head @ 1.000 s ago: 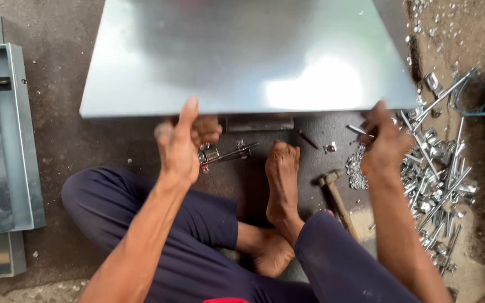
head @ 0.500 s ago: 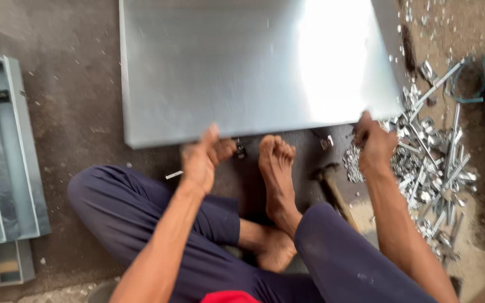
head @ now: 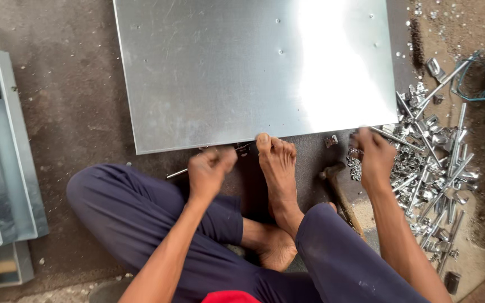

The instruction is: The person assembles metal components by hammering pins into hinges on large silver panels and attaching sliding latches using small metal pieces.

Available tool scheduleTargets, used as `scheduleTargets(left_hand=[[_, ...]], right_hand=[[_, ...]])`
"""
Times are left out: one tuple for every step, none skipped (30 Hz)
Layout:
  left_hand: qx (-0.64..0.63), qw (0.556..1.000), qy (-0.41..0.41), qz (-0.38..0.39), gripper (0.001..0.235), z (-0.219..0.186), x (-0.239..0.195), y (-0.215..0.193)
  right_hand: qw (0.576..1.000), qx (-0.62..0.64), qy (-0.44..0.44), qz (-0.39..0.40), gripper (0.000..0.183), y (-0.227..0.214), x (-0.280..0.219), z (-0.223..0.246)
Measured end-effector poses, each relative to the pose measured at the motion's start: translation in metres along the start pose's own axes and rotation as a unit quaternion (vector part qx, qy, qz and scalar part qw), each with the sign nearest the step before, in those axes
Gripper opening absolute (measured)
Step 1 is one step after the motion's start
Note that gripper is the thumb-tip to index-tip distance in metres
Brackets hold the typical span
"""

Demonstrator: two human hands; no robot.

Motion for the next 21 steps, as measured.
scheduleTargets(left_hand=[[0.157, 0.977, 0.144, 0.001, 0.024, -0.005, -0.011, -0.001], [0.309, 0.91, 0.278, -0.002, 0.027, -0.009, -0.02, -0.002], [0.338, 0.9, 0.277, 0.006, 0.023, -0.009, -0.02, 0.002], [0.366, 0.888, 0.277, 0.012, 0.019, -0.009, -0.02, 0.009], [0.394, 0.876, 0.276, 0.018, 0.015, -0.009, -0.018, 0.013], [0.403, 0.881, 0.244, 0.034, 0.018, -0.009, -0.013, 0.015], [0.412, 0.885, 0.212, 0.05, 0.022, -0.009, -0.007, 0.017], [0.421, 0.886, 0.18, 0.066, 0.025, -0.008, -0.004, 0.017], [0.449, 0.87, 0.193, 0.064, 0.023, -0.009, -0.003, 0.018], [0.478, 0.852, 0.206, 0.063, 0.024, -0.009, -0.002, 0.016], [0.506, 0.832, 0.218, 0.062, 0.026, -0.009, -0.003, 0.016], [0.51, 0.821, 0.25, 0.057, 0.028, -0.011, -0.004, 0.014], [0.514, 0.809, 0.281, 0.052, 0.031, -0.013, -0.006, 0.013], [0.516, 0.796, 0.312, 0.048, 0.034, -0.016, -0.007, 0.013], [0.545, 0.779, 0.303, 0.064, 0.035, -0.017, -0.007, 0.015], [0.573, 0.761, 0.293, 0.08, 0.037, -0.018, -0.008, 0.017], [0.6, 0.742, 0.282, 0.095, 0.038, -0.019, -0.009, 0.019], [0.598, 0.743, 0.285, 0.095, 0.039, -0.022, -0.01, 0.019], [0.597, 0.743, 0.287, 0.095, 0.04, -0.024, -0.011, 0.02], [0.595, 0.743, 0.29, 0.099, 0.041, -0.026, -0.013, 0.02], [0.549, 0.786, 0.267, 0.099, 0.037, -0.028, -0.016, 0.019]], right_hand=[[0.989, -0.142, -0.04, 0.01, 0.038, -0.011, -0.012, -0.001], [0.956, -0.281, -0.078, 0.026, 0.04, -0.02, -0.031, -0.006], [0.932, -0.349, -0.085, 0.052, 0.041, -0.031, -0.051, -0.012], [0.902, -0.414, -0.093, 0.077, 0.042, -0.04, -0.068, -0.018], [0.902, -0.41, -0.092, 0.096, 0.041, -0.047, -0.091, -0.027], [0.901, -0.408, -0.092, 0.112, 0.041, -0.058, -0.116, -0.035], [0.872, -0.461, -0.11, 0.12, 0.043, -0.062, -0.132, -0.043], [0.841, -0.51, -0.128, 0.127, 0.046, -0.063, -0.14, -0.052], [0.845, -0.511, -0.119, 0.107, 0.044, -0.066, -0.144, -0.059], [0.848, -0.511, -0.107, 0.087, 0.043, -0.066, -0.152, -0.068], [0.852, -0.511, -0.095, 0.068, 0.042, -0.068, -0.159, -0.073], [0.864, -0.492, -0.094, 0.056, 0.044, -0.072, -0.164, -0.075], [0.875, -0.473, -0.092, 0.044, 0.046, -0.077, -0.167, -0.074], [0.886, -0.455, -0.09, 0.031, 0.048, -0.079, -0.17, -0.071], [0.905, -0.424, -0.009, 0.036, 0.047, -0.082, -0.173, -0.068], [0.916, -0.392, 0.072, 0.042, 0.047, -0.09, -0.177, -0.061], [0.921, -0.356, 0.152, 0.048, 0.047, -0.094, -0.181, -0.055], [0.946, -0.304, 0.086, 0.074, 0.046, -0.09, -0.179, -0.043], [0.963, -0.249, 0.02, 0.1, 0.047, -0.088, -0.178, -0.03], [0.973, -0.191, -0.042, 0.123, 0.047, -0.085, -0.181, -0.018], [0.969, -0.189, -0.086, 0.137, 0.048, -0.077, -0.181, -0.007]])
Point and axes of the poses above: each hand's wrist, its own x-axis towards the middle knuckle, its own y-axis out of the palm, z = x × y, the point moved 2 cm from there along x, towards the middle knuckle, and after that the axes turned 2 degrees about x, right-handed, at the moved point
